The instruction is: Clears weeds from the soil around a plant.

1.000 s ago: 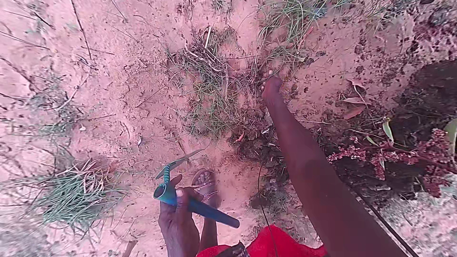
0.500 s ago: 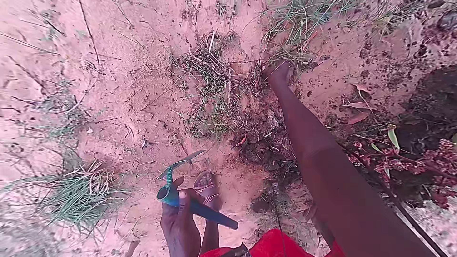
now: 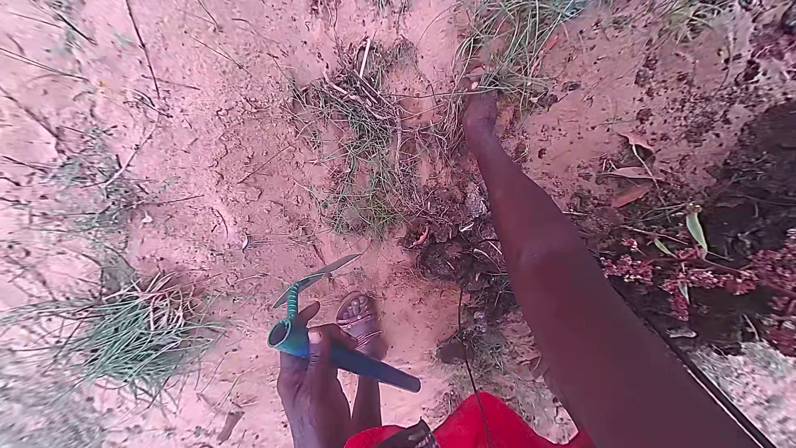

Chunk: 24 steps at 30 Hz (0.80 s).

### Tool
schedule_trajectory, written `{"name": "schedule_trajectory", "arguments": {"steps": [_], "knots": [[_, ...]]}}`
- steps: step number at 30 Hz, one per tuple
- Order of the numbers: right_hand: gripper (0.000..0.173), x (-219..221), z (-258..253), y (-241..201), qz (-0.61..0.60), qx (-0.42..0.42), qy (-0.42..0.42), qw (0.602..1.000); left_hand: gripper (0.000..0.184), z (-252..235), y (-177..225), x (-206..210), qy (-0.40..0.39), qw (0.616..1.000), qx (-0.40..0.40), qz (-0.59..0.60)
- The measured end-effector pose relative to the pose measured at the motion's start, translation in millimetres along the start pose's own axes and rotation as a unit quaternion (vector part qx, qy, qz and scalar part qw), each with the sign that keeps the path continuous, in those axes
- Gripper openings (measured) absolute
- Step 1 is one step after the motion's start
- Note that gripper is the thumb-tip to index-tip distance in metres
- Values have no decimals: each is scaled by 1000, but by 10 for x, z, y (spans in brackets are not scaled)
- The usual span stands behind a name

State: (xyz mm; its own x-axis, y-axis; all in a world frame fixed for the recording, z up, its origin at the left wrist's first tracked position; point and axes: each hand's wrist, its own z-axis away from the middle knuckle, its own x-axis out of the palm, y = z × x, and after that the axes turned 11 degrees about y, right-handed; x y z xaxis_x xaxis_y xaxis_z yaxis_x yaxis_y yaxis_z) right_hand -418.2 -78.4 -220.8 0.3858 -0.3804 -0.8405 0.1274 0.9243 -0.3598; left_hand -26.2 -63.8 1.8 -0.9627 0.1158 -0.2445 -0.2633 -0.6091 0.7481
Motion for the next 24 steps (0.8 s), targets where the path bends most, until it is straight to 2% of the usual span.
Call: {"name": "schedule_trajectory", "arguments": {"steps": [3, 6, 10, 11, 13, 14, 15, 16, 18, 20, 21, 22, 24], "knots": [[46, -46, 240, 365, -51, 31, 12, 998, 28, 14, 12, 18, -7, 1000, 3, -1], [53, -80, 304, 553, -178, 55, 18, 982, 28, -20, 3, 4, -15, 1000, 21, 6], [54, -282, 405, 500, -323, 211, 7, 922, 28, -22, 3, 39, -7, 1000, 10, 5], [50, -331, 484, 513, -340, 248, 13, 907, 28, -33, 19, 51, -5, 1000, 7, -1], [31, -424, 662, 566, -353, 284, -3, 891, 29, -55, 30, 93, -1, 1000, 4, -2], [30, -444, 804, 620, -352, 283, -14, 892, 29, -67, 29, 104, -3, 1000, 5, -2], [38, -481, 963, 731, -352, 268, -39, 896, 28, -54, 14, 102, -6, 1000, 4, -4], [40, -517, 1058, 873, -331, 236, -55, 912, 28, -36, -11, 103, -8, 1000, 6, -2], [37, -631, 948, 1157, -244, 139, -15, 960, 28, -22, -50, 110, -14, 1000, 10, 5], [34, -848, 575, 1300, -147, 46, 74, 985, 28, -27, -100, 113, -22, 1000, 8, 8], [46, -1018, 390, 1310, -94, 18, 110, 989, 28, -7, -124, 104, -24, 1000, 2, 4], [67, -1151, 202, 1304, -56, 4, 139, 989, 29, 9, -136, 95, -23, 1000, -3, -2], [98, -1314, -204, 1255, -16, 16, 180, 983, 30, 20, -148, 101, -21, 1000, -8, -11]]}}
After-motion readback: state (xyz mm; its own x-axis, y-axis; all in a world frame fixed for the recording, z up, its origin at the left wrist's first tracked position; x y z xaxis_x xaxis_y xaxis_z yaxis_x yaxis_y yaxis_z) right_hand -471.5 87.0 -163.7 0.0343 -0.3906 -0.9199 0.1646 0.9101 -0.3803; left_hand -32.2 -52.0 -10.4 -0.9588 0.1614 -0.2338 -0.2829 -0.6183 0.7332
